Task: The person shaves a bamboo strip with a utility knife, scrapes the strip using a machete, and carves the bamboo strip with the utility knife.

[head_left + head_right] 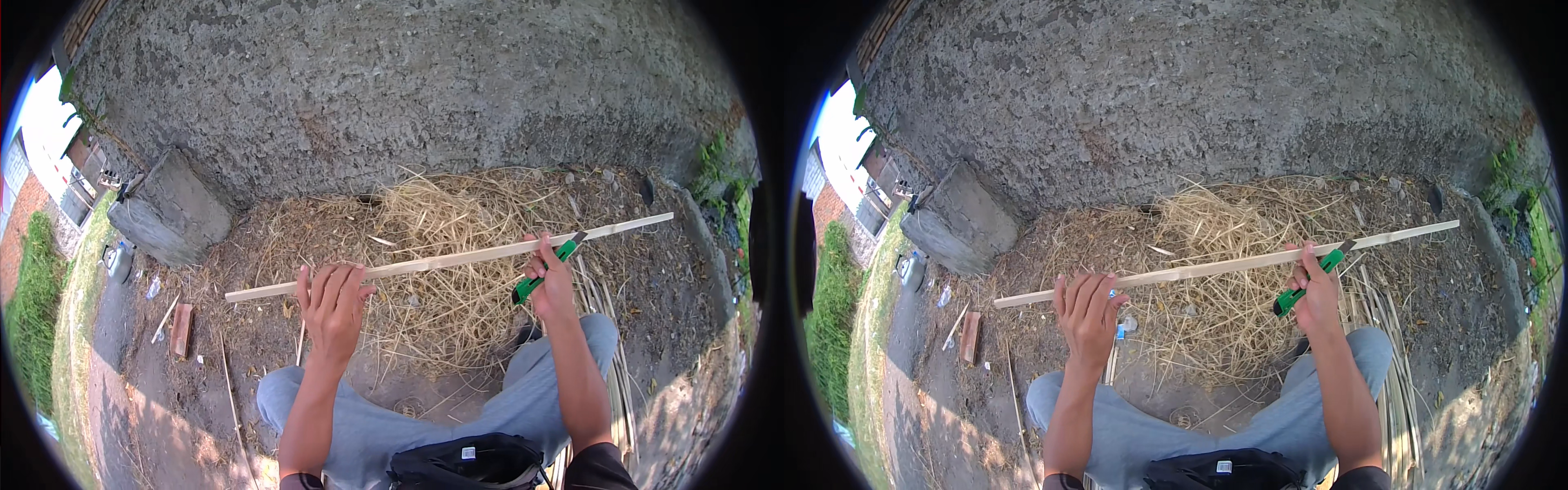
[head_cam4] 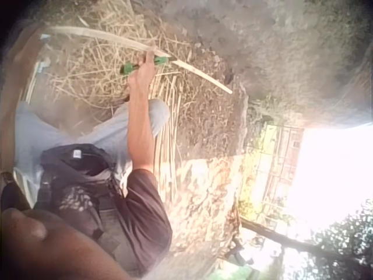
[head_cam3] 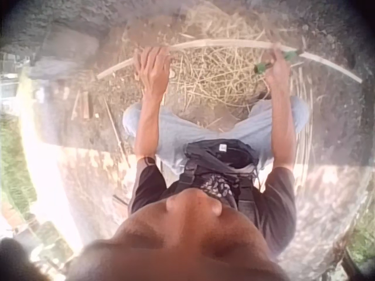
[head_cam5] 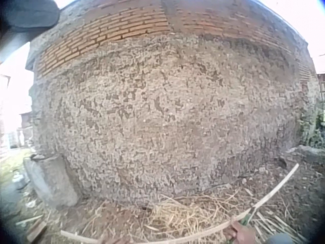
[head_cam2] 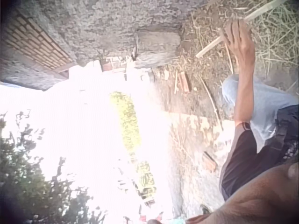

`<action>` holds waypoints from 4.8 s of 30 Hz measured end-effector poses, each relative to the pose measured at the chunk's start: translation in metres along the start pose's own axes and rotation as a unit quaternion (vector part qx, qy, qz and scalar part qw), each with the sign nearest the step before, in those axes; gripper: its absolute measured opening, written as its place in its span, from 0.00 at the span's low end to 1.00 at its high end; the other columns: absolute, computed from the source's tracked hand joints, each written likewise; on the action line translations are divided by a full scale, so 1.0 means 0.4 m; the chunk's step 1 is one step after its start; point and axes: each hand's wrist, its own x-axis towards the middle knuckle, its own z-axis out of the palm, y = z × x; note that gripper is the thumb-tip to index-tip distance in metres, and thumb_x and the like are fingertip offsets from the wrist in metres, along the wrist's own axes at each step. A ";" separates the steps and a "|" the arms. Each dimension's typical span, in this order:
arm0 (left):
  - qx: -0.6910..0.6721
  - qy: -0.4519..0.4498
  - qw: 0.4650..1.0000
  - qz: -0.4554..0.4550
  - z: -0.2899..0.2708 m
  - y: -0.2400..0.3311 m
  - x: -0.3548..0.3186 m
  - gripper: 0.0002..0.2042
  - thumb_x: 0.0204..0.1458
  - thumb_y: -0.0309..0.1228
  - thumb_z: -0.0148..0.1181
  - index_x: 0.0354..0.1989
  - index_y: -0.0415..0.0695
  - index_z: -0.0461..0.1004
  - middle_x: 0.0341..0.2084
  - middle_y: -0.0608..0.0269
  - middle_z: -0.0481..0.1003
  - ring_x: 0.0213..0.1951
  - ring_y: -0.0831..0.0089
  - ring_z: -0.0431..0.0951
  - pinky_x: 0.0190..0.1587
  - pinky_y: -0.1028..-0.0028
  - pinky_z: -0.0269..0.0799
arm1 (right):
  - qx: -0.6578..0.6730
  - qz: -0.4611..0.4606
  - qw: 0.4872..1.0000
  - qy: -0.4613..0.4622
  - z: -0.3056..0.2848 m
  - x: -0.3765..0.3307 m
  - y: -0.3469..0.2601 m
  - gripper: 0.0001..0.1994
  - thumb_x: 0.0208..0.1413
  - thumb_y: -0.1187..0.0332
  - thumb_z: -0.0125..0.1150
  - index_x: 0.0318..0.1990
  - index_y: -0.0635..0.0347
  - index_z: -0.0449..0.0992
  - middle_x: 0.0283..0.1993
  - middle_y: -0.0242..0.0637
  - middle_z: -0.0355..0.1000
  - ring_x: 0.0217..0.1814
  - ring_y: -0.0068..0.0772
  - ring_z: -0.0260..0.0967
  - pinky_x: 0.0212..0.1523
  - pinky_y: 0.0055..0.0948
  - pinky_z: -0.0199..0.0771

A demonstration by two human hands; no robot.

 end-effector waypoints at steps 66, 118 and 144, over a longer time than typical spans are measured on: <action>-0.112 -0.455 0.879 -0.081 -0.009 0.063 0.094 0.19 0.53 0.42 0.63 0.45 0.40 0.73 0.39 0.55 0.77 0.44 0.58 0.77 0.48 0.59 0.70 | -0.044 0.028 0.988 -0.147 0.044 -0.045 -0.006 0.15 0.66 0.70 0.51 0.58 0.60 0.64 0.53 0.48 0.73 0.22 0.13 0.56 0.24 0.21 0.64; -0.427 -0.535 0.594 -0.422 -0.078 0.120 0.053 0.18 0.66 0.44 0.48 0.45 0.39 0.71 0.17 0.74 0.63 0.16 0.87 0.56 0.17 0.81 0.50 | -0.452 -0.147 0.874 -0.102 0.093 -0.068 0.043 0.20 0.66 0.63 0.50 0.58 0.69 0.63 0.43 0.45 0.71 0.32 0.33 0.68 0.37 0.36 0.69; -0.594 -0.349 0.356 -0.631 0.014 0.177 -0.150 0.14 0.66 0.35 0.41 0.46 0.39 0.70 0.19 0.71 0.62 0.16 0.85 0.54 0.16 0.81 0.48 | -0.648 -0.205 0.676 -0.285 0.037 -0.252 0.206 0.15 0.61 0.58 0.58 0.50 0.56 0.71 0.32 0.41 0.77 0.24 0.47 0.75 0.21 0.41 0.71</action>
